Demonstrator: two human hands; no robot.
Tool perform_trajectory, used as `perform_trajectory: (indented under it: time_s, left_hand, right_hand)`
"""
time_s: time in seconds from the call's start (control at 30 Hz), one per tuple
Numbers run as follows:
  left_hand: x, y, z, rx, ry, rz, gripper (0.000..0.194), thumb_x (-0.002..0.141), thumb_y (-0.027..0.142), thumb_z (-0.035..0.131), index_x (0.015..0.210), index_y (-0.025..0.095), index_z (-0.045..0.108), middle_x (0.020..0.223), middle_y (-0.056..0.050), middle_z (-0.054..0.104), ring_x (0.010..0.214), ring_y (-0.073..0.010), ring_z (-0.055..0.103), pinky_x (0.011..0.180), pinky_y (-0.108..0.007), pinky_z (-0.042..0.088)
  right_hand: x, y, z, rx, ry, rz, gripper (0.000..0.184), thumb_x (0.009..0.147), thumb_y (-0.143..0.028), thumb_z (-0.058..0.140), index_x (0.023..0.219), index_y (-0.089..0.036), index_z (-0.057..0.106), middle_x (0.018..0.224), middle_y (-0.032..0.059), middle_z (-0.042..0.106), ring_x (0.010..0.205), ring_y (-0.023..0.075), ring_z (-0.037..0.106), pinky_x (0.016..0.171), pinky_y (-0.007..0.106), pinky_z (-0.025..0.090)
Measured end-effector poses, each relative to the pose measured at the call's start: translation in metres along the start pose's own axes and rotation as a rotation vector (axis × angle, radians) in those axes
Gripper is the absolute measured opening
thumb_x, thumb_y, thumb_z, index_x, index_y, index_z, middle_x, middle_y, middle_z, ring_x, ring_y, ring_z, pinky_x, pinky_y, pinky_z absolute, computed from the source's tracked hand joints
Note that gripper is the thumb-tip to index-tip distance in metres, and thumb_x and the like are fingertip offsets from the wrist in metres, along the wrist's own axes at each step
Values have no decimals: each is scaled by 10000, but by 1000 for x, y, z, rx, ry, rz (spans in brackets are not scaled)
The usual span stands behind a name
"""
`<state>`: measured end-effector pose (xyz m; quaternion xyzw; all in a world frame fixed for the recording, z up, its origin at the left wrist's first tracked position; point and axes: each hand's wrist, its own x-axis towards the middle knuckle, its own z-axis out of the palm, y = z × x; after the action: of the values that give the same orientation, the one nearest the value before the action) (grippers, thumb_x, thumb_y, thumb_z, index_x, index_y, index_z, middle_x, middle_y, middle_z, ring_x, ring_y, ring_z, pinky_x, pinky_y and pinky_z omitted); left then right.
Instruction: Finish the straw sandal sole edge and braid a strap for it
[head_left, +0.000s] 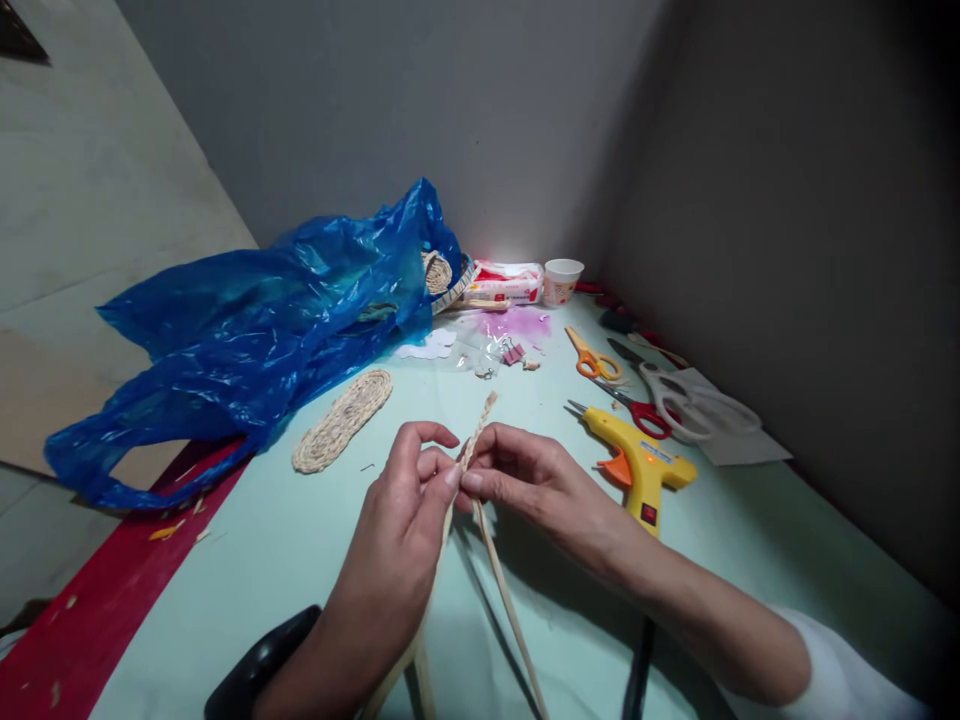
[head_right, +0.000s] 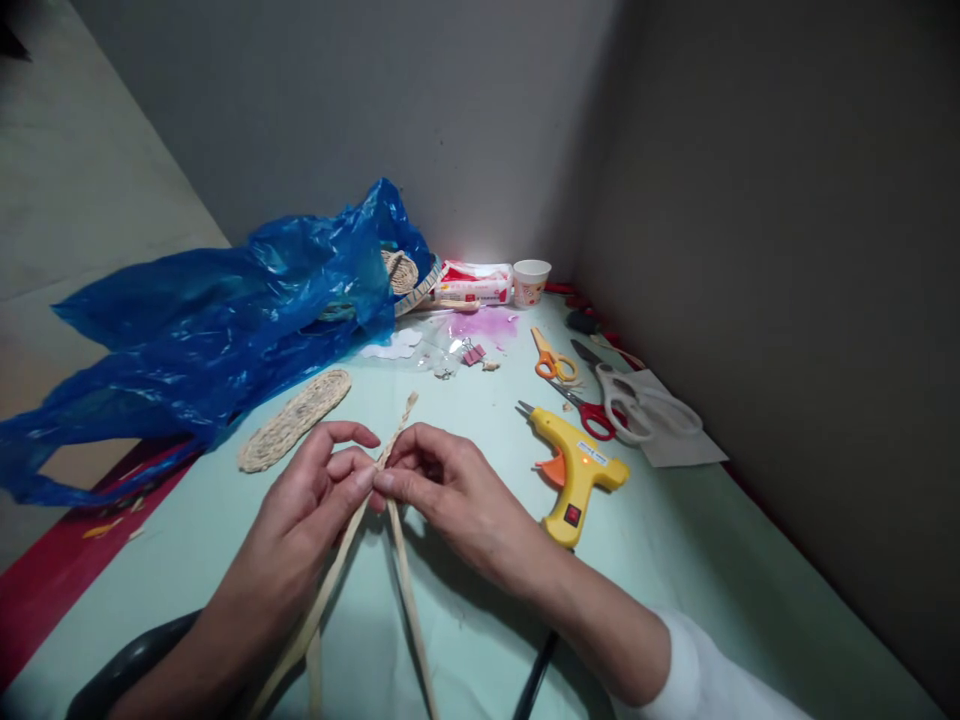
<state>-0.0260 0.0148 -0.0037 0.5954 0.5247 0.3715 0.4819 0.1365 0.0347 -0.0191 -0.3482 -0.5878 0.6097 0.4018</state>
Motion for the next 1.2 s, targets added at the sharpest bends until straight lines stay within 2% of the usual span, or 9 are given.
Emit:
perform_trajectory:
  time_s: [0.1, 0.23, 0.37, 0.47, 0.67, 0.83, 0.97, 1.1, 1.2]
  left_hand:
    - [-3, 0, 1, 188, 7, 61, 114, 980, 336, 403, 1079, 282, 423, 793, 41, 618, 730, -166, 600, 680, -282, 392]
    - [-3, 3, 2, 410, 82, 140, 110, 965, 301, 428, 1037, 258, 500, 816, -2, 657, 709, -199, 602, 651, -298, 376]
    - [-1, 4, -2, 566, 211, 354, 173, 924, 239, 511, 779, 223, 605, 736, -29, 629, 672, -198, 571, 672, -298, 378]
    - [-3, 0, -2, 637, 324, 507, 157, 891, 188, 573, 751, 209, 641, 700, -29, 622, 641, -177, 564, 659, -286, 378]
    - [-8, -14, 14, 928, 208, 847, 240, 896, 66, 461, 756, 180, 619, 621, -11, 558, 521, -162, 532, 527, -292, 386]
    - [-6, -20, 20, 1114, 142, 784, 205, 857, 44, 464, 837, 185, 611, 701, -33, 643, 537, -209, 636, 492, -323, 484]
    - [-4, -21, 16, 1130, 144, 722, 233, 835, 28, 472, 924, 188, 616, 810, -54, 720, 605, -245, 708, 501, -356, 534]
    - [-4, -23, 17, 1142, 141, 721, 273, 822, 10, 466, 971, 170, 629, 812, -59, 725, 594, -243, 702, 487, -349, 513]
    - [-8, -21, 20, 1111, 83, 701, 219, 855, 43, 471, 861, 181, 641, 718, -35, 678, 575, -221, 662, 509, -331, 471]
  right_hand:
    - [-1, 4, 2, 17, 55, -24, 219, 895, -360, 667, 849, -162, 583, 785, -6, 610, 757, 128, 546, 721, 237, 408]
    - [-2, 6, 4, -68, 157, -60, 179, 905, -308, 640, 822, -161, 581, 782, -13, 584, 749, 121, 518, 717, 239, 397]
    - [-4, 4, 1, -145, 214, -48, 156, 939, -310, 577, 864, -175, 562, 780, -28, 561, 718, 112, 478, 665, 238, 371]
    - [-5, 3, 1, -169, 231, -15, 180, 946, -329, 551, 855, -173, 547, 748, -27, 571, 692, 114, 483, 656, 246, 372]
    - [-2, 1, 7, 25, 348, -8, 169, 838, -299, 633, 769, -166, 555, 677, -25, 578, 666, 122, 521, 649, 246, 387]
    - [-1, 2, 5, 222, 318, 66, 240, 756, -314, 740, 726, -156, 562, 665, -29, 578, 652, 104, 490, 651, 231, 366]
    - [-3, 6, 2, 310, 261, 100, 170, 796, -264, 702, 762, -163, 569, 679, -33, 576, 664, 96, 480, 685, 234, 361]
    - [-3, 8, 3, 315, 260, 111, 152, 794, -245, 690, 757, -158, 570, 665, -35, 551, 669, 95, 467, 680, 232, 348]
    - [-2, 7, 1, 285, 272, 111, 186, 805, -289, 688, 770, -161, 557, 726, -10, 603, 689, 113, 482, 665, 249, 350]
